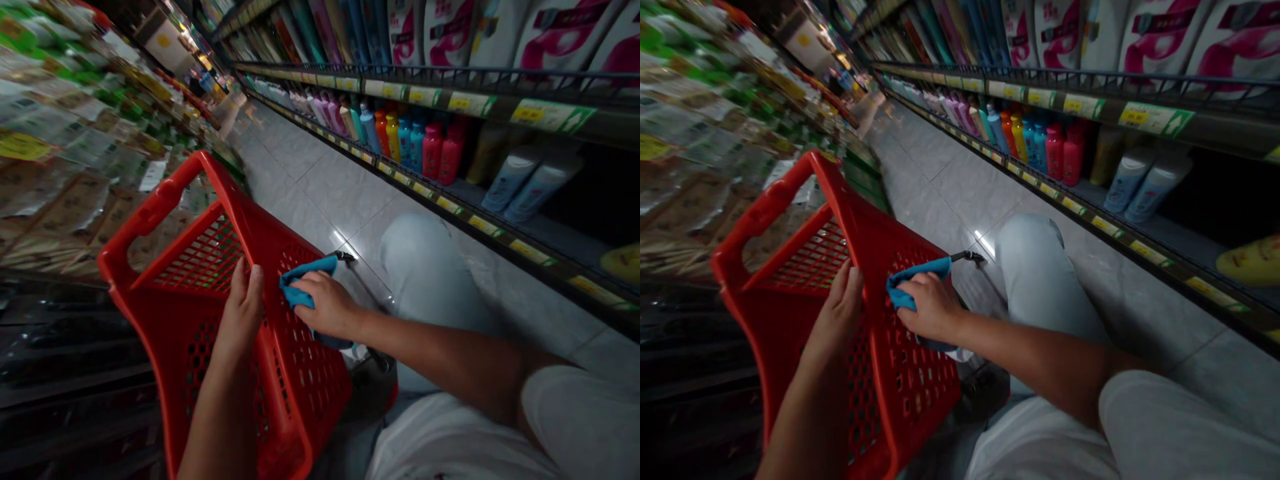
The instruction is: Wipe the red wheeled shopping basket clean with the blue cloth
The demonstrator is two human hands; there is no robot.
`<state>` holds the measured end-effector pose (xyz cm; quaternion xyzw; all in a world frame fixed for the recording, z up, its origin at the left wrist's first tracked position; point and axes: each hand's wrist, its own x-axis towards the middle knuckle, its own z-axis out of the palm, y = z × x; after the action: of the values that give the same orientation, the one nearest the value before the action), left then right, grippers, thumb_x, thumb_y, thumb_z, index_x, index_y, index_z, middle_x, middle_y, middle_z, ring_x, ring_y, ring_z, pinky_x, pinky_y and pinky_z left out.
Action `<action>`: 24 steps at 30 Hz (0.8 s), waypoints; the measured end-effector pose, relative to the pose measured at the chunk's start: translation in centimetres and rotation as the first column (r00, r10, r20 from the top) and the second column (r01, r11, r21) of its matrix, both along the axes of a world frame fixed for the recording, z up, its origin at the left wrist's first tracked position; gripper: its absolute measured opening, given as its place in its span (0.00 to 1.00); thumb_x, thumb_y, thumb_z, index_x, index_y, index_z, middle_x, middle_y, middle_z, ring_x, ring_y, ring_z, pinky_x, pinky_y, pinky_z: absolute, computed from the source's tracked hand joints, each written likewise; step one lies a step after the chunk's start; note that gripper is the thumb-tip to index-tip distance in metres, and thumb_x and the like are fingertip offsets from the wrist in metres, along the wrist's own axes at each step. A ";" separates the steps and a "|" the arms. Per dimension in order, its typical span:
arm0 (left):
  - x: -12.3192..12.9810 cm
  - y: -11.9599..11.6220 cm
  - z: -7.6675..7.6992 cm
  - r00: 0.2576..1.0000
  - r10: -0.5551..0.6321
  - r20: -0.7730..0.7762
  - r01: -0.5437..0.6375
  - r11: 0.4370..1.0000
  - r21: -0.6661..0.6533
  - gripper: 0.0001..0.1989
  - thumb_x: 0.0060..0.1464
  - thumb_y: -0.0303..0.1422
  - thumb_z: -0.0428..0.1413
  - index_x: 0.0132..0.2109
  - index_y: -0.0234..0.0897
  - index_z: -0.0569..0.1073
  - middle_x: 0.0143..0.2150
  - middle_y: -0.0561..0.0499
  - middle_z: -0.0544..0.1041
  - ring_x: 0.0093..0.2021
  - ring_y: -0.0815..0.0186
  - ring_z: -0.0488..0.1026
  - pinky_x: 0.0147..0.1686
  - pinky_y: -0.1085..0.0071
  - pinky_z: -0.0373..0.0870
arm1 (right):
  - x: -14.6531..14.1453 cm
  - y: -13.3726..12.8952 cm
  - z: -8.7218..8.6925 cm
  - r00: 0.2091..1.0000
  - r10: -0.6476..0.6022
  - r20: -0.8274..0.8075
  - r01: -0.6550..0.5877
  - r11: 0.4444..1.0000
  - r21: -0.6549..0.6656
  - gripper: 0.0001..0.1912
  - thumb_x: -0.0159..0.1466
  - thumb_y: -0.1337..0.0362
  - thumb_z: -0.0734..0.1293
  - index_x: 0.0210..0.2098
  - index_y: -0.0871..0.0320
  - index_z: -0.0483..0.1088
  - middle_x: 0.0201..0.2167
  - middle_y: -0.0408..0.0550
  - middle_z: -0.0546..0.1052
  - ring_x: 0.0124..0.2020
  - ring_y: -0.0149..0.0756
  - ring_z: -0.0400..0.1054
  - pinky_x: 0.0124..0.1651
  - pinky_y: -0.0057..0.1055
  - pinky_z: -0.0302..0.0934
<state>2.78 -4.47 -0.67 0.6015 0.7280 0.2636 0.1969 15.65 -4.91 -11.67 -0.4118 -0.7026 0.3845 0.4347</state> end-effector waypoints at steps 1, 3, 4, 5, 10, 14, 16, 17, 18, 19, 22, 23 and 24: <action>0.3 0.7 -0.5 1.000 0.008 0.018 -0.008 1.000 0.028 0.30 0.62 0.53 0.48 0.62 0.36 0.68 0.64 0.42 0.72 0.65 0.56 0.68 0.67 0.60 0.59 | -0.7 1.3 -0.2 0.999 -0.029 -0.029 0.029 1.000 0.011 0.07 0.61 0.66 0.69 0.40 0.55 0.74 0.43 0.49 0.75 0.49 0.41 0.69 0.58 0.39 0.61; 0.6 1.2 -1.3 0.999 0.025 0.034 -0.027 0.998 0.064 0.27 0.64 0.52 0.46 0.56 0.37 0.70 0.57 0.44 0.76 0.58 0.58 0.72 0.63 0.62 0.64 | -2.2 4.0 -1.4 0.991 -0.109 -0.080 0.105 0.993 -0.059 0.07 0.60 0.65 0.70 0.40 0.57 0.73 0.47 0.51 0.74 0.52 0.42 0.68 0.60 0.40 0.60; 0.6 1.2 -1.7 0.999 0.038 0.034 -0.041 0.996 0.080 0.26 0.64 0.52 0.46 0.55 0.37 0.70 0.55 0.44 0.76 0.56 0.59 0.73 0.61 0.64 0.65 | -3.0 5.1 -2.4 0.982 -0.157 -0.102 0.142 0.980 -0.137 0.08 0.60 0.64 0.71 0.40 0.58 0.72 0.48 0.53 0.74 0.53 0.43 0.68 0.60 0.40 0.60; 0.5 1.0 -1.9 0.998 0.050 0.037 -0.053 0.994 0.095 0.26 0.64 0.52 0.46 0.55 0.37 0.70 0.54 0.45 0.76 0.55 0.60 0.73 0.61 0.65 0.65 | -3.7 5.8 -3.5 0.972 -0.205 -0.120 0.172 0.956 -0.238 0.09 0.61 0.64 0.71 0.40 0.58 0.71 0.48 0.54 0.73 0.52 0.43 0.69 0.58 0.39 0.62; 0.0 0.0 -2.2 0.989 0.134 0.058 -0.140 0.984 0.112 0.26 0.63 0.53 0.47 0.57 0.40 0.71 0.55 0.48 0.77 0.57 0.61 0.73 0.60 0.69 0.67 | -5.7 3.5 -5.6 0.909 -0.373 -0.187 0.249 0.845 -0.472 0.05 0.63 0.67 0.66 0.39 0.57 0.68 0.36 0.48 0.74 0.41 0.41 0.71 0.49 0.39 0.67; -0.1 -0.4 -2.2 0.964 0.250 0.091 -0.256 0.964 0.064 0.31 0.62 0.56 0.48 0.61 0.39 0.70 0.61 0.46 0.75 0.62 0.58 0.71 0.64 0.68 0.65 | -6.1 2.9 -2.4 0.888 -0.280 -0.364 0.273 0.959 -0.070 0.05 0.62 0.65 0.69 0.38 0.55 0.69 0.46 0.50 0.73 0.52 0.41 0.67 0.58 0.39 0.63; -0.2 -0.7 -2.3 0.955 0.285 0.088 -0.290 0.956 0.049 0.33 0.61 0.55 0.49 0.63 0.38 0.69 0.65 0.44 0.72 0.65 0.57 0.68 0.67 0.66 0.61 | -6.3 4.4 -1.2 0.879 -0.273 -0.391 0.301 0.953 0.011 0.06 0.63 0.61 0.70 0.36 0.55 0.70 0.50 0.52 0.73 0.55 0.42 0.66 0.62 0.40 0.61; -0.3 -0.9 -2.4 0.956 0.282 0.081 -0.287 0.957 0.049 0.33 0.62 0.55 0.49 0.64 0.38 0.68 0.66 0.44 0.71 0.67 0.57 0.67 0.69 0.64 0.59 | -6.4 5.2 -0.9 0.869 -0.289 -0.401 0.320 0.948 0.010 0.07 0.64 0.59 0.69 0.35 0.55 0.70 0.52 0.52 0.73 0.56 0.42 0.66 0.63 0.41 0.60; -0.4 -1.1 -2.5 0.959 0.273 0.075 -0.277 0.959 0.058 0.32 0.62 0.54 0.50 0.64 0.39 0.68 0.66 0.45 0.71 0.67 0.57 0.66 0.70 0.64 0.57 | -6.5 5.8 -0.8 0.861 -0.304 -0.408 0.332 0.943 -0.001 0.07 0.65 0.58 0.69 0.36 0.55 0.70 0.52 0.53 0.73 0.57 0.42 0.66 0.63 0.41 0.60; -0.5 -1.4 -2.6 0.964 0.255 0.073 -0.260 0.963 0.068 0.31 0.62 0.53 0.51 0.64 0.40 0.68 0.66 0.45 0.71 0.68 0.57 0.66 0.71 0.63 0.56 | -6.6 6.2 -0.8 0.854 -0.316 -0.412 0.341 0.940 -0.015 0.07 0.66 0.58 0.68 0.37 0.55 0.70 0.52 0.53 0.73 0.56 0.42 0.66 0.63 0.41 0.60; -0.9 -2.2 -2.7 0.973 0.222 0.070 -0.227 0.971 0.070 0.27 0.64 0.49 0.51 0.65 0.44 0.68 0.65 0.48 0.72 0.68 0.59 0.66 0.71 0.63 0.56 | -7.0 6.2 -1.3 0.846 -0.357 -0.397 0.380 0.925 -0.021 0.06 0.68 0.58 0.66 0.40 0.54 0.69 0.48 0.51 0.75 0.52 0.40 0.68 0.60 0.40 0.63; -1.0 -2.5 -2.6 0.973 0.226 0.057 -0.229 0.971 0.067 0.27 0.64 0.49 0.51 0.65 0.44 0.68 0.66 0.49 0.72 0.68 0.59 0.66 0.71 0.63 0.55 | -7.0 6.1 -1.7 0.852 -0.356 -0.384 0.385 0.923 -0.002 0.06 0.68 0.58 0.66 0.40 0.54 0.69 0.46 0.51 0.75 0.51 0.40 0.68 0.58 0.40 0.64; -1.1 -2.8 -2.6 0.973 0.228 0.042 -0.230 0.971 0.064 0.27 0.64 0.48 0.51 0.65 0.44 0.68 0.67 0.50 0.70 0.69 0.59 0.65 0.72 0.64 0.55 | -6.9 6.2 -2.3 0.863 -0.346 -0.369 0.380 0.925 0.020 0.06 0.69 0.58 0.65 0.40 0.54 0.69 0.45 0.50 0.75 0.49 0.39 0.69 0.56 0.38 0.65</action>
<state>1.68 -7.28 -3.24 0.5152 0.7796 0.3195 0.1571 8.72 1.29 -13.98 -0.4393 -0.5380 0.3316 0.6384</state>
